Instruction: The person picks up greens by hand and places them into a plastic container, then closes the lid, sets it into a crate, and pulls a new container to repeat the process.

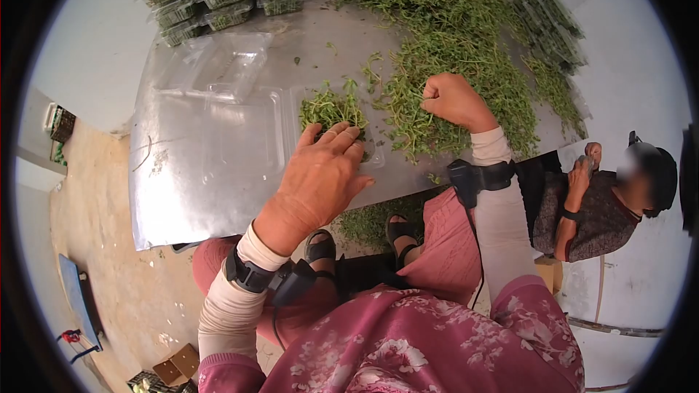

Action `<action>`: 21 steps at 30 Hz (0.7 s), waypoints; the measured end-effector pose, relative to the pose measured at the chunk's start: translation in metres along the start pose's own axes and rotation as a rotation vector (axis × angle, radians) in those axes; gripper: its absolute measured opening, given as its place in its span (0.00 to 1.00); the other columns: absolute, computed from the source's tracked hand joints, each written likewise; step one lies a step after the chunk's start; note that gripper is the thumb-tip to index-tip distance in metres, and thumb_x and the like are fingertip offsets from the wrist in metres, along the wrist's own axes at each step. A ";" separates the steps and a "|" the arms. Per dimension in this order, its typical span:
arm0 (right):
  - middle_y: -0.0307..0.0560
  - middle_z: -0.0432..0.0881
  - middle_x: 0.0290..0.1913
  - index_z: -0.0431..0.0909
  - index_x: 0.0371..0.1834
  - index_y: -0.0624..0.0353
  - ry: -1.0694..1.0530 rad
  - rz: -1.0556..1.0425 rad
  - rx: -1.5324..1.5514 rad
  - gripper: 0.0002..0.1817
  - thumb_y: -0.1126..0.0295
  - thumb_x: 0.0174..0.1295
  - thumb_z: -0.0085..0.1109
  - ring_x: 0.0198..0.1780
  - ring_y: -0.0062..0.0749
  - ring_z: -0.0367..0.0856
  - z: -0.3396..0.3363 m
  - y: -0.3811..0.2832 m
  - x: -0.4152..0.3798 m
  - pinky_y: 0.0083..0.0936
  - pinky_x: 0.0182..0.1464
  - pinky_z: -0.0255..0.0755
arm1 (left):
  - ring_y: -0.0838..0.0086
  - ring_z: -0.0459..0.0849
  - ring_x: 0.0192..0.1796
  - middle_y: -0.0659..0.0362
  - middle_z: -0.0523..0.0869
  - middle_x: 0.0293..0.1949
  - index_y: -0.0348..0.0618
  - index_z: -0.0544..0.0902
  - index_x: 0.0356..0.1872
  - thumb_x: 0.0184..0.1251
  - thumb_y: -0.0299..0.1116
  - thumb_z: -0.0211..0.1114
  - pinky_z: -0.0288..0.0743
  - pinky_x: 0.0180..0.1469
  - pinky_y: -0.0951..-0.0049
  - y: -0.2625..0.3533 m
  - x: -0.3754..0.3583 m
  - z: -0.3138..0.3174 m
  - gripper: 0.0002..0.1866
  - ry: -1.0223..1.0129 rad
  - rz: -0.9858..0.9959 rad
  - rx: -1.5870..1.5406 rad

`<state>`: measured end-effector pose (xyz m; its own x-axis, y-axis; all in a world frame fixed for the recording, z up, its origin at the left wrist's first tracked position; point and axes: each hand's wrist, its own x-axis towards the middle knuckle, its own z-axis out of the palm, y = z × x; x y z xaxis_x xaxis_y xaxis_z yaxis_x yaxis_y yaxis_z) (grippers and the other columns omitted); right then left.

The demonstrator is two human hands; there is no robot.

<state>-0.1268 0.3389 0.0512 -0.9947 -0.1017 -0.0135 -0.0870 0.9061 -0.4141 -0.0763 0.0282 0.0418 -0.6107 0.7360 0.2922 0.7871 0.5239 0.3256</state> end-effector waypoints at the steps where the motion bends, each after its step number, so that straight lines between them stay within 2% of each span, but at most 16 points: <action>1: 0.44 0.79 0.25 0.80 0.30 0.65 -0.004 -0.026 0.062 0.09 0.72 0.54 0.70 0.27 0.26 0.75 -0.002 -0.002 -0.002 0.29 0.32 0.70 | 0.58 0.74 0.69 0.50 0.80 0.63 0.36 0.81 0.56 0.60 0.41 0.72 0.62 0.72 0.54 0.000 0.000 -0.001 0.26 -0.004 -0.002 -0.003; 4: 0.35 0.76 0.26 0.80 0.34 0.64 0.004 0.039 0.262 0.08 0.72 0.58 0.68 0.28 0.17 0.71 -0.015 -0.017 -0.005 0.23 0.31 0.68 | 0.58 0.75 0.69 0.50 0.80 0.63 0.37 0.81 0.55 0.59 0.40 0.73 0.63 0.72 0.55 0.001 -0.001 -0.005 0.25 -0.013 -0.015 0.001; 7: 0.31 0.76 0.28 0.81 0.36 0.65 0.000 0.036 0.350 0.08 0.72 0.61 0.67 0.30 0.14 0.70 -0.020 -0.015 -0.006 0.20 0.31 0.67 | 0.58 0.75 0.69 0.50 0.81 0.62 0.37 0.82 0.54 0.58 0.40 0.73 0.63 0.72 0.56 0.000 -0.001 -0.005 0.25 -0.010 -0.017 0.002; 10: 0.39 0.82 0.29 0.83 0.39 0.68 0.003 0.054 0.360 0.12 0.69 0.58 0.70 0.31 0.20 0.77 -0.018 -0.013 -0.006 0.25 0.33 0.73 | 0.58 0.75 0.68 0.50 0.81 0.62 0.37 0.82 0.53 0.58 0.39 0.74 0.64 0.72 0.56 -0.001 -0.001 -0.006 0.24 -0.009 -0.016 -0.011; 13: 0.39 0.82 0.29 0.83 0.39 0.68 0.007 0.027 0.408 0.12 0.69 0.58 0.69 0.31 0.20 0.77 -0.018 -0.017 -0.006 0.25 0.33 0.73 | 0.58 0.76 0.68 0.50 0.81 0.62 0.37 0.82 0.52 0.57 0.38 0.74 0.64 0.72 0.57 -0.002 -0.001 -0.010 0.24 -0.020 -0.031 -0.013; 16: 0.40 0.83 0.29 0.84 0.38 0.68 0.019 -0.015 0.167 0.11 0.70 0.58 0.69 0.31 0.21 0.78 -0.014 -0.015 -0.007 0.26 0.34 0.73 | 0.58 0.76 0.68 0.50 0.81 0.62 0.36 0.82 0.52 0.57 0.37 0.74 0.64 0.71 0.57 -0.003 -0.002 -0.014 0.23 -0.039 -0.037 -0.025; 19: 0.42 0.85 0.30 0.84 0.37 0.67 0.001 0.054 0.420 0.10 0.71 0.58 0.69 0.31 0.22 0.80 -0.019 -0.019 -0.007 0.27 0.35 0.74 | 0.57 0.76 0.68 0.50 0.81 0.61 0.36 0.82 0.51 0.56 0.37 0.74 0.64 0.71 0.56 -0.004 -0.002 -0.016 0.23 -0.026 -0.028 -0.031; 21: 0.42 0.85 0.30 0.84 0.37 0.68 0.024 0.019 0.291 0.10 0.71 0.58 0.69 0.31 0.22 0.80 -0.013 -0.015 -0.004 0.27 0.35 0.74 | 0.57 0.76 0.68 0.50 0.81 0.61 0.36 0.82 0.51 0.56 0.36 0.75 0.64 0.71 0.56 -0.003 -0.003 -0.015 0.23 -0.017 -0.021 -0.031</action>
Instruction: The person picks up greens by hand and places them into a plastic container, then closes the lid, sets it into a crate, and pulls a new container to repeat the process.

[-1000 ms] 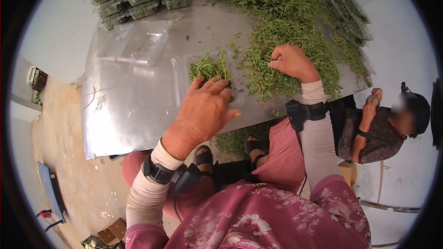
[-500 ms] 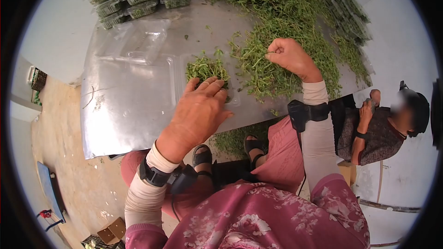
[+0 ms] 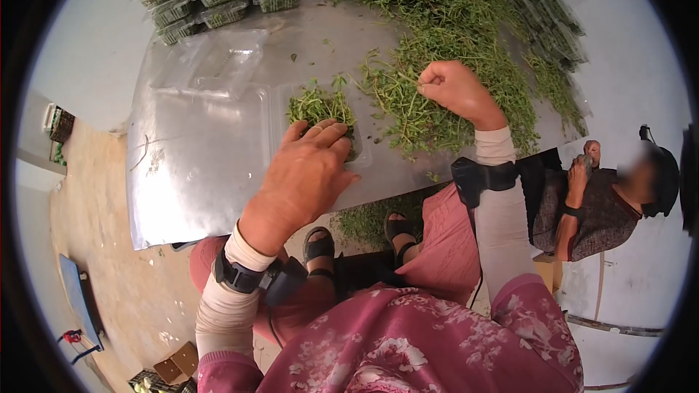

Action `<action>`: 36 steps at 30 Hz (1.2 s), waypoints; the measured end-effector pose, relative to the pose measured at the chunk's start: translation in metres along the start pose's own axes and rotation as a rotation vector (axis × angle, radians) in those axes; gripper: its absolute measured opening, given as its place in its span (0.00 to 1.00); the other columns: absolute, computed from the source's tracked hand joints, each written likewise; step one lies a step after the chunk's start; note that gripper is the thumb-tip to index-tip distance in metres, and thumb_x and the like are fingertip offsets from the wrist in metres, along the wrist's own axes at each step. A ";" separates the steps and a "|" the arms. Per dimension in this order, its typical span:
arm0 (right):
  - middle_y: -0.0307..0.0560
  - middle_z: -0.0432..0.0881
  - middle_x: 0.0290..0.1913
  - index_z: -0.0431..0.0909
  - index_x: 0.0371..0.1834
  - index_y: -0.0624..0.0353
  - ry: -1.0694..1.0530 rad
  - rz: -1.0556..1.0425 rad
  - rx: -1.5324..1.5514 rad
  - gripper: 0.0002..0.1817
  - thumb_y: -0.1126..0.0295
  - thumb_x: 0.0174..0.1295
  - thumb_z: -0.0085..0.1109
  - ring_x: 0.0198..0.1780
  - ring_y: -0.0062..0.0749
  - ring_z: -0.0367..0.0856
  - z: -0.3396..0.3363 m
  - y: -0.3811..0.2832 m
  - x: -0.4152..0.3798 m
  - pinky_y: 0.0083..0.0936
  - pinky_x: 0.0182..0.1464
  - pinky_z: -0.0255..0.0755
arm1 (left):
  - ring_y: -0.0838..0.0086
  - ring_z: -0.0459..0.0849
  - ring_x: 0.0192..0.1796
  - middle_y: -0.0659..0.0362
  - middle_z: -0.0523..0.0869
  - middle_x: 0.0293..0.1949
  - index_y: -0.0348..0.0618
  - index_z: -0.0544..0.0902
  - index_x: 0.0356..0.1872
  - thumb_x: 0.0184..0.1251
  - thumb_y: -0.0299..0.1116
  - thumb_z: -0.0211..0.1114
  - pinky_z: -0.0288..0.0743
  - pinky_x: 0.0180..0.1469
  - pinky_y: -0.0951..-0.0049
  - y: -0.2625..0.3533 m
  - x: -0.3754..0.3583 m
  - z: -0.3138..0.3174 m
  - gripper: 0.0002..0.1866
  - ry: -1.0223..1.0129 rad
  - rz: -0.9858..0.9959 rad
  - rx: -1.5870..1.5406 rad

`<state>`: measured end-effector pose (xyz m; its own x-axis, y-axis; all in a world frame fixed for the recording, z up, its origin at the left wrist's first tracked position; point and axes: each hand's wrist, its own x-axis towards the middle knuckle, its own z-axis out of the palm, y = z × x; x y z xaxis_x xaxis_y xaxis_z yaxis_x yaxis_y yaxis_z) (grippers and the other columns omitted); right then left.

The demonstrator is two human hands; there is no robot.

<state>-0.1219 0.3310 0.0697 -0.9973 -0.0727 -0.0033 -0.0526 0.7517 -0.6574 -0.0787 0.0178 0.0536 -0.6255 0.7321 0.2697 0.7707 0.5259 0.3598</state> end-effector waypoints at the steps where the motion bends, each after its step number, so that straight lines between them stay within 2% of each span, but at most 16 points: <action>1: 0.42 0.85 0.30 0.84 0.37 0.68 0.013 -0.017 -0.065 0.10 0.71 0.58 0.68 0.31 0.22 0.80 0.002 0.003 0.001 0.27 0.35 0.74 | 0.57 0.75 0.68 0.50 0.81 0.61 0.36 0.82 0.51 0.56 0.36 0.75 0.64 0.71 0.56 0.000 0.000 0.001 0.23 0.002 0.001 -0.002; 5: 0.39 0.83 0.29 0.84 0.37 0.68 0.054 -0.015 0.130 0.10 0.70 0.60 0.67 0.30 0.21 0.78 0.006 -0.001 0.000 0.25 0.34 0.73 | 0.55 0.75 0.68 0.49 0.80 0.62 0.36 0.81 0.52 0.56 0.36 0.75 0.64 0.72 0.55 0.000 0.000 -0.003 0.23 0.000 0.016 -0.011; 8: 0.37 0.81 0.29 0.83 0.38 0.67 0.067 0.045 0.254 0.10 0.70 0.62 0.66 0.29 0.19 0.75 0.002 -0.018 -0.005 0.22 0.32 0.71 | 0.54 0.75 0.68 0.48 0.80 0.62 0.36 0.82 0.51 0.56 0.35 0.75 0.63 0.72 0.55 0.002 0.001 -0.007 0.23 0.078 0.065 -0.042; 11: 0.35 0.80 0.29 0.83 0.39 0.67 0.054 0.081 0.357 0.10 0.69 0.64 0.66 0.28 0.17 0.73 0.001 -0.024 -0.005 0.20 0.30 0.68 | 0.53 0.76 0.66 0.47 0.80 0.61 0.35 0.82 0.51 0.57 0.35 0.75 0.66 0.69 0.55 0.002 0.002 -0.020 0.22 0.173 0.070 -0.086; 14: 0.35 0.79 0.28 0.82 0.40 0.67 0.038 0.078 0.458 0.10 0.69 0.65 0.65 0.27 0.14 0.72 0.003 -0.031 -0.003 0.17 0.28 0.65 | 0.50 0.80 0.60 0.45 0.82 0.58 0.35 0.83 0.50 0.60 0.31 0.73 0.74 0.62 0.58 -0.004 0.001 -0.028 0.18 0.262 -0.037 -0.159; 17: 0.35 0.79 0.28 0.81 0.42 0.67 0.015 0.063 0.551 0.11 0.69 0.65 0.65 0.26 0.13 0.72 0.011 -0.046 -0.003 0.15 0.28 0.65 | 0.59 0.86 0.48 0.48 0.87 0.47 0.34 0.84 0.49 0.66 0.27 0.70 0.79 0.52 0.67 -0.017 0.002 -0.035 0.13 0.440 -0.137 -0.229; 20: 0.35 0.79 0.27 0.80 0.43 0.68 -0.013 0.031 0.658 0.11 0.70 0.65 0.65 0.26 0.13 0.73 0.026 -0.068 -0.004 0.15 0.27 0.66 | 0.63 0.87 0.37 0.49 0.88 0.37 0.35 0.84 0.44 0.66 0.25 0.68 0.80 0.42 0.67 -0.025 0.001 -0.039 0.08 0.641 -0.278 -0.394; 21: 0.36 0.79 0.27 0.80 0.43 0.68 -0.020 0.020 0.677 0.11 0.70 0.65 0.65 0.26 0.13 0.73 0.031 -0.076 -0.005 0.14 0.27 0.67 | 0.71 0.85 0.32 0.52 0.87 0.32 0.34 0.84 0.42 0.69 0.27 0.66 0.78 0.39 0.72 -0.026 0.001 -0.039 0.07 0.692 -0.305 -0.471; 25: 0.36 0.79 0.27 0.80 0.43 0.68 -0.033 0.041 0.715 0.11 0.70 0.65 0.65 0.26 0.14 0.74 0.046 -0.090 -0.008 0.14 0.28 0.68 | 0.76 0.82 0.30 0.53 0.86 0.29 0.34 0.85 0.42 0.70 0.28 0.66 0.77 0.37 0.75 -0.033 -0.002 -0.044 0.07 0.690 -0.354 -0.477; 36: 0.37 0.80 0.29 0.77 0.45 0.67 -0.124 0.046 0.725 0.10 0.71 0.69 0.62 0.26 0.15 0.76 0.083 -0.116 -0.014 0.15 0.28 0.69 | 0.73 0.83 0.28 0.50 0.85 0.26 0.34 0.84 0.40 0.70 0.28 0.65 0.77 0.35 0.73 -0.036 -0.003 -0.050 0.07 0.618 -0.395 -0.422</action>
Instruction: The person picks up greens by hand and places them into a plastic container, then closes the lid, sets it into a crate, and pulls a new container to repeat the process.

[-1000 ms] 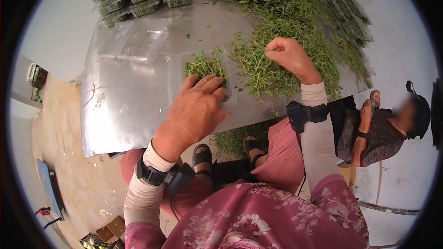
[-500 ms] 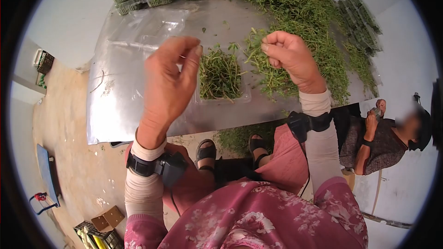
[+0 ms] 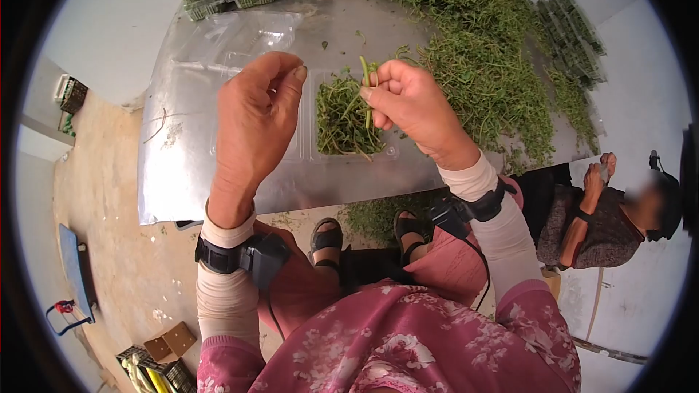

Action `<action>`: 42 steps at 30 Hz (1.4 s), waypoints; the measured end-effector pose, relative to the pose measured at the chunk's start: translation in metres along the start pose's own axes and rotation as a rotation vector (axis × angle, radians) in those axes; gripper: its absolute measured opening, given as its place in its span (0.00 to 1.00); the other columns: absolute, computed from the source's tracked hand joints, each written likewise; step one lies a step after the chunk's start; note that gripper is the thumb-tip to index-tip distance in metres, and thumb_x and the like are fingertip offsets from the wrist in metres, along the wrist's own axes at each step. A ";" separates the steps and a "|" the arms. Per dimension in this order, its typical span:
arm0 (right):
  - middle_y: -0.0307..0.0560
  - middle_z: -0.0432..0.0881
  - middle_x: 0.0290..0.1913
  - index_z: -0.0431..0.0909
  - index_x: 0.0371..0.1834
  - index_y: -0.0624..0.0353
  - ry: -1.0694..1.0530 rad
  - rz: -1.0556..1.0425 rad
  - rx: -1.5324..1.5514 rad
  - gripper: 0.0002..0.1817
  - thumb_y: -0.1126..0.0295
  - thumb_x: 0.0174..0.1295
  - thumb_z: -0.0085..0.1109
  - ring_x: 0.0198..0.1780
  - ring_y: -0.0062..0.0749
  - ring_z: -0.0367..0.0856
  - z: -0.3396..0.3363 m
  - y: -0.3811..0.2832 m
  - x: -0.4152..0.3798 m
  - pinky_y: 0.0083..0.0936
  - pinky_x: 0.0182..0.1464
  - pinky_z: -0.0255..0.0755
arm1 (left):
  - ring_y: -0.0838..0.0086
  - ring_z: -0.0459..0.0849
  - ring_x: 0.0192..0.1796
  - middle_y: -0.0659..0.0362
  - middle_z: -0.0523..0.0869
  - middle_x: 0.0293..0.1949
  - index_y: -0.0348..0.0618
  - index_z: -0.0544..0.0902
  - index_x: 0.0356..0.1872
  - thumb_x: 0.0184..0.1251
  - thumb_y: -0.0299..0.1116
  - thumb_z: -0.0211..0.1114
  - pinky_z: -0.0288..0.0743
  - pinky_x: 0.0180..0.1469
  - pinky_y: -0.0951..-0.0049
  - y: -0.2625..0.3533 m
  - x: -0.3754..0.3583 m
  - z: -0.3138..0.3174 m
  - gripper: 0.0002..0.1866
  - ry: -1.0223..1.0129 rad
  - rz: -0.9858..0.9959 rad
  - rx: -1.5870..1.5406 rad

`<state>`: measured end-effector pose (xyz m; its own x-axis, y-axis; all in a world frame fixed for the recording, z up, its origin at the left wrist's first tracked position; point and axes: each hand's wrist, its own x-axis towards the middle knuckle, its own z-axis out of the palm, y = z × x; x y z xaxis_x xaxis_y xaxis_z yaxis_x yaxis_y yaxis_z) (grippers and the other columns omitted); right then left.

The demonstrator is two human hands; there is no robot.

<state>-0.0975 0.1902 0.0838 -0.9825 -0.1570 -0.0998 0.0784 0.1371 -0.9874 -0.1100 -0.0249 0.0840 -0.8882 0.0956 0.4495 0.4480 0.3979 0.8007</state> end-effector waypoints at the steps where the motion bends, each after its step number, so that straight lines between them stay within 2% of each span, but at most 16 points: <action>1: 0.38 0.81 0.29 0.77 0.46 0.67 -0.010 -0.007 -0.012 0.10 0.70 0.69 0.62 0.26 0.15 0.76 0.002 0.000 0.000 0.15 0.28 0.69 | 0.72 0.83 0.28 0.50 0.85 0.26 0.34 0.84 0.40 0.70 0.28 0.65 0.76 0.35 0.73 0.000 0.000 -0.001 0.06 -0.010 0.000 0.023; 4: 0.40 0.82 0.31 0.77 0.48 0.69 -0.049 0.003 -0.078 0.13 0.70 0.70 0.61 0.27 0.16 0.78 0.006 0.000 0.001 0.16 0.29 0.71 | 0.69 0.83 0.26 0.48 0.84 0.25 0.34 0.84 0.39 0.68 0.26 0.64 0.76 0.34 0.72 -0.002 -0.002 -0.004 0.05 -0.140 0.017 0.071; 8: 0.43 0.83 0.31 0.73 0.54 0.75 -0.120 -0.001 -0.139 0.18 0.71 0.69 0.61 0.31 0.21 0.84 0.010 0.000 0.000 0.19 0.33 0.77 | 0.66 0.83 0.26 0.46 0.83 0.25 0.34 0.84 0.38 0.68 0.25 0.64 0.75 0.33 0.70 -0.001 -0.002 -0.002 0.05 -0.135 0.014 0.058; 11: 0.45 0.85 0.32 0.74 0.56 0.75 -0.112 -0.047 -0.135 0.19 0.70 0.69 0.61 0.32 0.23 0.84 0.011 0.004 0.000 0.20 0.34 0.77 | 0.64 0.83 0.25 0.45 0.83 0.25 0.34 0.84 0.38 0.68 0.25 0.64 0.75 0.33 0.69 -0.002 0.000 -0.006 0.04 -0.120 0.000 0.081; 14: 0.44 0.86 0.37 0.79 0.53 0.70 -0.109 -0.077 -0.215 0.13 0.73 0.69 0.58 0.34 0.21 0.83 0.007 -0.001 -0.003 0.18 0.36 0.74 | 0.61 0.83 0.25 0.44 0.83 0.25 0.35 0.84 0.38 0.67 0.25 0.64 0.75 0.33 0.68 -0.003 0.000 -0.008 0.04 -0.105 0.000 0.084; 17: 0.49 0.86 0.34 0.81 0.47 0.67 -0.053 -0.221 -0.435 0.11 0.74 0.65 0.61 0.31 0.28 0.85 0.006 0.018 0.002 0.26 0.36 0.77 | 0.57 0.84 0.27 0.44 0.84 0.26 0.35 0.84 0.38 0.67 0.25 0.64 0.76 0.33 0.66 -0.006 -0.002 -0.005 0.04 -0.098 0.024 0.089; 20: 0.50 0.86 0.35 0.82 0.45 0.64 0.003 -0.573 -0.566 0.10 0.78 0.60 0.60 0.34 0.39 0.85 0.017 0.023 0.001 0.30 0.37 0.77 | 0.52 0.85 0.29 0.43 0.84 0.27 0.36 0.85 0.39 0.66 0.25 0.64 0.77 0.34 0.63 -0.006 -0.003 -0.004 0.05 -0.122 0.060 0.109; 21: 0.49 0.86 0.38 0.83 0.44 0.61 -0.010 -0.656 -0.646 0.12 0.81 0.59 0.56 0.43 0.45 0.83 0.020 0.023 0.001 0.33 0.47 0.73 | 0.50 0.85 0.31 0.43 0.85 0.28 0.36 0.85 0.39 0.66 0.25 0.64 0.77 0.36 0.62 -0.005 -0.002 -0.004 0.05 -0.137 0.069 0.122; 22: 0.47 0.86 0.39 0.84 0.44 0.60 -0.024 -0.681 -0.704 0.13 0.82 0.58 0.55 0.45 0.43 0.82 0.022 0.024 0.000 0.34 0.49 0.70 | 0.49 0.85 0.32 0.43 0.85 0.28 0.36 0.85 0.39 0.65 0.25 0.65 0.78 0.37 0.60 -0.005 -0.002 -0.005 0.05 -0.151 0.078 0.135; 25: 0.44 0.85 0.42 0.85 0.43 0.57 -0.089 -0.719 -0.838 0.16 0.83 0.54 0.54 0.51 0.39 0.80 0.025 0.029 -0.003 0.36 0.56 0.62 | 0.66 0.87 0.35 0.48 0.88 0.35 0.35 0.84 0.45 0.66 0.22 0.66 0.78 0.41 0.71 -0.009 -0.003 -0.007 0.08 -0.205 0.093 0.238; 27: 0.42 0.84 0.43 0.85 0.42 0.56 -0.164 -0.697 -0.872 0.17 0.83 0.52 0.54 0.53 0.37 0.78 0.022 0.033 -0.004 0.37 0.58 0.57 | 0.62 0.87 0.37 0.48 0.88 0.36 0.36 0.85 0.44 0.66 0.22 0.66 0.78 0.42 0.69 -0.007 -0.004 -0.006 0.08 -0.223 0.101 0.260; 30: 0.40 0.84 0.42 0.85 0.41 0.56 -0.211 -0.777 -0.988 0.15 0.81 0.51 0.56 0.52 0.35 0.79 0.019 0.037 -0.001 0.38 0.57 0.57 | 0.58 0.87 0.40 0.49 0.88 0.38 0.36 0.85 0.44 0.64 0.22 0.67 0.79 0.44 0.67 -0.007 -0.005 -0.005 0.08 -0.270 0.126 0.262; 33: 0.38 0.83 0.40 0.85 0.39 0.54 -0.251 -0.723 -1.062 0.13 0.80 0.53 0.57 0.51 0.34 0.79 0.022 0.030 -0.002 0.39 0.57 0.57 | 0.57 0.86 0.44 0.50 0.89 0.39 0.37 0.86 0.43 0.61 0.20 0.67 0.79 0.49 0.64 -0.007 -0.006 -0.001 0.10 -0.315 0.180 0.291; 37: 0.37 0.83 0.39 0.85 0.37 0.52 -0.181 -0.785 -0.993 0.12 0.80 0.53 0.56 0.49 0.33 0.79 0.021 0.040 0.000 0.38 0.57 0.57 | 0.56 0.85 0.49 0.52 0.89 0.41 0.38 0.86 0.43 0.56 0.18 0.66 0.76 0.56 0.61 -0.010 -0.009 0.006 0.12 -0.349 0.229 0.371; 42: 0.38 0.83 0.40 0.84 0.40 0.52 -0.072 -0.853 -0.893 0.13 0.79 0.56 0.54 0.49 0.32 0.79 0.015 0.034 -0.004 0.38 0.59 0.54 | 0.57 0.83 0.52 0.54 0.89 0.41 0.40 0.85 0.43 0.56 0.19 0.67 0.72 0.61 0.60 -0.011 -0.011 0.012 0.13 -0.352 0.274 0.428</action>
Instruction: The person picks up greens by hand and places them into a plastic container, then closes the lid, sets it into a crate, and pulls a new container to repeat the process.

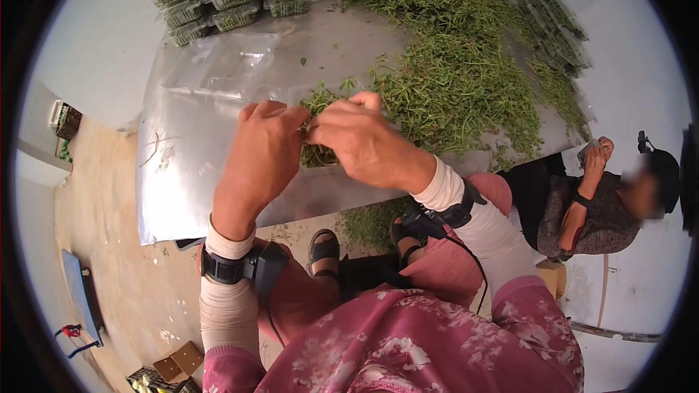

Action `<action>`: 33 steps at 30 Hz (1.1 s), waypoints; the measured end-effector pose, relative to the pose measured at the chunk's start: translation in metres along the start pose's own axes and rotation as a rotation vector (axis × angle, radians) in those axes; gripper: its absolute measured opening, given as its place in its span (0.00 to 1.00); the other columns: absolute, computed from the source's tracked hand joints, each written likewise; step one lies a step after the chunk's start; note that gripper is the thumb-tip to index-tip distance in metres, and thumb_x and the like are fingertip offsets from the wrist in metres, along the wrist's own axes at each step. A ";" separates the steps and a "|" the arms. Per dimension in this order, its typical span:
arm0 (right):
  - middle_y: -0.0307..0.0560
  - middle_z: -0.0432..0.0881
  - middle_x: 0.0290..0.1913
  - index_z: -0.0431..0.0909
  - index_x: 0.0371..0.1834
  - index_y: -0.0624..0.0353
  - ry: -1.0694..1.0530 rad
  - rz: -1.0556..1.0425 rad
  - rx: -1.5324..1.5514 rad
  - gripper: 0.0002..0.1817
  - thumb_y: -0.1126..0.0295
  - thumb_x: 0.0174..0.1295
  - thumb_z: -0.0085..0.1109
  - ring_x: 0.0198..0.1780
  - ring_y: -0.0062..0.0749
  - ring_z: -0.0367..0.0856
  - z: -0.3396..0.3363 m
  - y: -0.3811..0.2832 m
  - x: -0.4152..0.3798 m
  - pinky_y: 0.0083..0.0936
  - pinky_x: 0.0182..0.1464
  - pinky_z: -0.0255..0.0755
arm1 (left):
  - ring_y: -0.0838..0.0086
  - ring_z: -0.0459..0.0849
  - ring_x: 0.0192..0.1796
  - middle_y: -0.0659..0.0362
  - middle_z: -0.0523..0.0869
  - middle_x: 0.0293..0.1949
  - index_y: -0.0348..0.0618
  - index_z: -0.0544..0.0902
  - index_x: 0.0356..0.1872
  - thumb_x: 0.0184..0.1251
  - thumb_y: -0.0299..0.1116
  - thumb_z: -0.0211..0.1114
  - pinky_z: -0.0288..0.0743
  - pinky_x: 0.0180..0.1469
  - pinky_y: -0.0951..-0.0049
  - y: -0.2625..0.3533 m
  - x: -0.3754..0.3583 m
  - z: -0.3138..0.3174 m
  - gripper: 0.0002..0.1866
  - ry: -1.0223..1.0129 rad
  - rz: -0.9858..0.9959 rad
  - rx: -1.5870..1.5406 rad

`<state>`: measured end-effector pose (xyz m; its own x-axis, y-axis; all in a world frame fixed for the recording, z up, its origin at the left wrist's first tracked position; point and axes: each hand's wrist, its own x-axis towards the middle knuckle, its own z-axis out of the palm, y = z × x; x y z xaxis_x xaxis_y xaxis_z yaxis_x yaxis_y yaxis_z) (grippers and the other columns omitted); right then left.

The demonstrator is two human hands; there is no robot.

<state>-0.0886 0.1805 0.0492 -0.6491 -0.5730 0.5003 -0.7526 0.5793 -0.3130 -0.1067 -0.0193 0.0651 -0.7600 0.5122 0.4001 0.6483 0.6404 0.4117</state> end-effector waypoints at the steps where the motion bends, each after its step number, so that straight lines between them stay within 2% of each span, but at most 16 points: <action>1: 0.39 0.83 0.40 0.84 0.40 0.52 0.044 0.017 -0.018 0.13 0.79 0.57 0.53 0.48 0.33 0.80 -0.006 -0.001 0.002 0.38 0.58 0.56 | 0.57 0.83 0.53 0.54 0.88 0.41 0.40 0.85 0.43 0.56 0.20 0.67 0.71 0.61 0.60 0.001 0.000 0.000 0.12 -0.004 0.001 0.008; 3: 0.40 0.83 0.39 0.83 0.41 0.53 0.134 0.051 -0.052 0.12 0.79 0.59 0.53 0.46 0.34 0.81 -0.024 0.006 0.002 0.38 0.56 0.60 | 0.58 0.82 0.52 0.54 0.88 0.39 0.40 0.85 0.41 0.56 0.21 0.67 0.72 0.59 0.60 0.006 0.001 0.002 0.11 0.035 0.054 0.084; 6: 0.47 0.83 0.34 0.82 0.39 0.59 0.165 0.260 -0.027 0.07 0.78 0.61 0.55 0.38 0.39 0.83 -0.050 0.036 -0.003 0.38 0.46 0.70 | 0.58 0.81 0.49 0.54 0.86 0.36 0.41 0.83 0.38 0.56 0.22 0.67 0.72 0.56 0.60 0.017 0.002 0.000 0.08 0.042 0.070 0.118; 9: 0.48 0.83 0.29 0.82 0.38 0.65 0.112 0.451 -0.010 0.07 0.72 0.63 0.62 0.27 0.37 0.82 -0.067 0.070 -0.022 0.28 0.31 0.72 | 0.59 0.80 0.46 0.56 0.84 0.33 0.42 0.82 0.33 0.55 0.24 0.68 0.71 0.54 0.60 0.023 0.001 0.004 0.05 -0.007 0.086 0.138; 12: 0.49 0.84 0.28 0.82 0.37 0.65 -0.016 0.662 -0.039 0.09 0.69 0.62 0.64 0.26 0.34 0.81 -0.068 0.089 -0.034 0.30 0.32 0.72 | 0.60 0.80 0.43 0.57 0.83 0.31 0.44 0.81 0.29 0.55 0.25 0.68 0.70 0.55 0.61 0.025 -0.002 0.013 0.04 -0.041 0.127 0.165; 15: 0.51 0.83 0.28 0.82 0.36 0.66 -0.007 0.642 -0.097 0.12 0.66 0.60 0.67 0.29 0.39 0.81 -0.062 0.102 -0.035 0.33 0.35 0.73 | 0.61 0.81 0.42 0.58 0.83 0.29 0.44 0.81 0.26 0.56 0.26 0.67 0.68 0.56 0.62 0.026 -0.004 0.021 0.03 -0.077 0.140 0.183; 18: 0.56 0.82 0.33 0.82 0.37 0.68 -0.143 0.702 -0.291 0.16 0.63 0.59 0.69 0.37 0.46 0.82 -0.053 0.109 -0.028 0.39 0.42 0.75 | 0.62 0.82 0.41 0.57 0.83 0.27 0.44 0.80 0.24 0.58 0.25 0.64 0.68 0.59 0.61 0.025 -0.004 0.027 0.04 -0.104 0.133 0.187; 21: 0.60 0.80 0.38 0.81 0.37 0.69 -0.125 0.718 -0.351 0.19 0.61 0.57 0.71 0.44 0.54 0.80 -0.040 0.099 -0.027 0.44 0.48 0.74 | 0.61 0.84 0.40 0.55 0.83 0.26 0.44 0.79 0.24 0.59 0.24 0.62 0.68 0.64 0.58 0.024 -0.005 0.030 0.06 -0.095 0.131 0.176; 24: 0.63 0.79 0.42 0.80 0.37 0.69 -0.104 0.735 -0.308 0.18 0.63 0.56 0.71 0.47 0.57 0.79 -0.036 0.082 -0.024 0.46 0.50 0.73 | 0.59 0.84 0.39 0.55 0.82 0.25 0.43 0.79 0.23 0.59 0.23 0.61 0.68 0.67 0.55 0.024 -0.004 0.029 0.06 -0.107 0.120 0.154; 30: 0.58 0.79 0.37 0.80 0.34 0.66 -0.125 0.598 -0.330 0.08 0.73 0.55 0.66 0.42 0.55 0.80 -0.024 0.096 -0.030 0.44 0.45 0.73 | 0.59 0.84 0.38 0.55 0.82 0.25 0.44 0.78 0.24 0.60 0.23 0.61 0.68 0.68 0.54 0.023 -0.005 0.030 0.06 -0.081 0.129 0.153; 33: 0.60 0.80 0.37 0.79 0.30 0.65 0.014 0.490 -0.275 0.05 0.75 0.53 0.62 0.42 0.60 0.81 -0.029 0.093 -0.029 0.48 0.44 0.76 | 0.59 0.84 0.38 0.55 0.82 0.25 0.44 0.78 0.24 0.61 0.24 0.61 0.68 0.69 0.53 0.024 -0.006 0.029 0.06 -0.074 0.126 0.157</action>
<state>-0.1368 0.2682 0.0293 -0.9129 -0.1919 0.3603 -0.3052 0.9070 -0.2901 -0.0879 0.0090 0.0484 -0.6783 0.6309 0.3767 0.7279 0.6470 0.2271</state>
